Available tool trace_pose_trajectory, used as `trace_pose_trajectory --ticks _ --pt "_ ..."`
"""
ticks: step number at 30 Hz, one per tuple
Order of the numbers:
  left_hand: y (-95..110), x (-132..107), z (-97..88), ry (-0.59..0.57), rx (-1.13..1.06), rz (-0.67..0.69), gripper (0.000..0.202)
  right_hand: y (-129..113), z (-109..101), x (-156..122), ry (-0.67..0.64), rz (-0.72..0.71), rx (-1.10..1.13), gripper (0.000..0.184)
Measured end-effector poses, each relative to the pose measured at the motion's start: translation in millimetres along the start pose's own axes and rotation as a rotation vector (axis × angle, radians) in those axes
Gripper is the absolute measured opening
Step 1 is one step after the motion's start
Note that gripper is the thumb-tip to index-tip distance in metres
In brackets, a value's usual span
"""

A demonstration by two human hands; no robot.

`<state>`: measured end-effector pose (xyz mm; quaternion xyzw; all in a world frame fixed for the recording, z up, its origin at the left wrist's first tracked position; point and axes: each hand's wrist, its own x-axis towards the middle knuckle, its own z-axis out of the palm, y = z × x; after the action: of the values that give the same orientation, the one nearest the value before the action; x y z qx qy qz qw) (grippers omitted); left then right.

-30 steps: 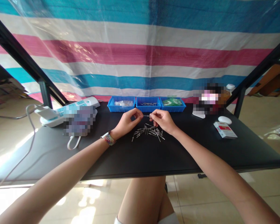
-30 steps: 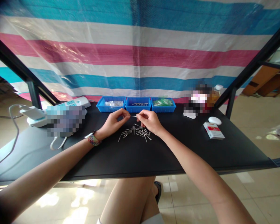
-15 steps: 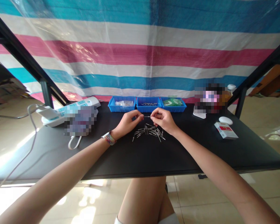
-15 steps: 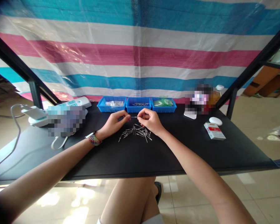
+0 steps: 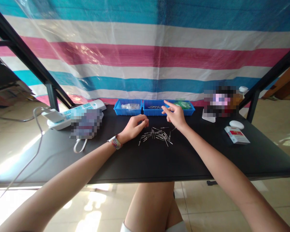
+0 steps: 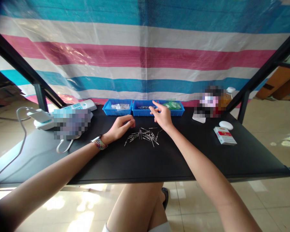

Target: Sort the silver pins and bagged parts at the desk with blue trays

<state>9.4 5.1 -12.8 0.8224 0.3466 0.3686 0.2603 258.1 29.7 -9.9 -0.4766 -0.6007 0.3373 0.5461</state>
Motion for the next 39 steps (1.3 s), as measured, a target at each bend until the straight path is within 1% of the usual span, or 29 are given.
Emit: trace_pose_trajectory --ticks 2,3,6,7,9,12,15,18,21,23,24,25,28,32,39 --pt "-0.4 0.4 0.1 0.002 0.003 0.001 0.041 2.6 -4.2 -3.6 -0.004 -0.096 -0.158 0.033" --pt "-0.4 0.6 0.2 0.002 0.004 -0.001 0.041 3.2 -5.2 -7.4 -0.053 -0.125 -0.209 0.027" --pt "0.1 0.8 0.1 0.000 0.012 -0.013 0.040 1.8 -2.0 -21.7 -0.298 -0.181 -0.312 0.017" --pt "0.2 0.8 0.1 0.002 0.015 -0.013 0.040 0.7 0.9 -25.9 -0.360 -0.212 -0.358 0.012" --pt "0.1 0.8 0.1 0.004 0.021 -0.010 0.040 -1.7 7.8 -32.0 -0.412 -0.275 -0.471 0.006" --pt "-1.0 1.0 0.5 0.000 0.027 -0.007 0.040 -3.7 16.6 -35.9 -0.427 -0.309 -0.603 0.018" --pt "-1.9 0.9 1.1 -0.003 0.028 -0.006 0.041 -3.7 20.1 -36.0 -0.465 -0.311 -0.629 0.030" --pt "-1.1 0.9 1.2 0.001 0.030 -0.006 0.041 -4.0 19.7 -34.2 -0.453 -0.316 -0.567 0.032" --pt "0.9 1.1 0.8 -0.003 0.026 -0.009 0.042 -5.9 18.6 -31.1 -0.352 -0.307 -0.406 0.023" --pt "1.7 1.3 0.6 -0.002 -0.004 -0.005 0.041 -7.6 18.4 -29.3 -0.277 -0.245 -0.249 0.014" --pt "1.7 1.4 0.7 -0.002 -0.028 -0.001 0.039 -8.5 18.4 -28.6 -0.252 -0.188 -0.162 0.010" --pt "1.6 1.6 1.0 0.001 -0.053 0.003 0.036 -9.1 18.5 -28.2 -0.240 -0.122 -0.075 0.010" --pt "0.3 2.1 2.9 0.040 -0.091 0.009 0.026 -10.3 19.2 -27.9 -0.226 0.045 0.128 0.025" --pt "-1.2 3.3 5.4 0.146 -0.077 -0.001 0.021 -10.7 20.5 -28.4 -0.190 0.113 0.241 0.034" --pt "-1.1 4.1 5.0 0.127 -0.051 0.024 0.018 -10.3 21.5 -28.8 -0.165 0.217 0.348 0.038"
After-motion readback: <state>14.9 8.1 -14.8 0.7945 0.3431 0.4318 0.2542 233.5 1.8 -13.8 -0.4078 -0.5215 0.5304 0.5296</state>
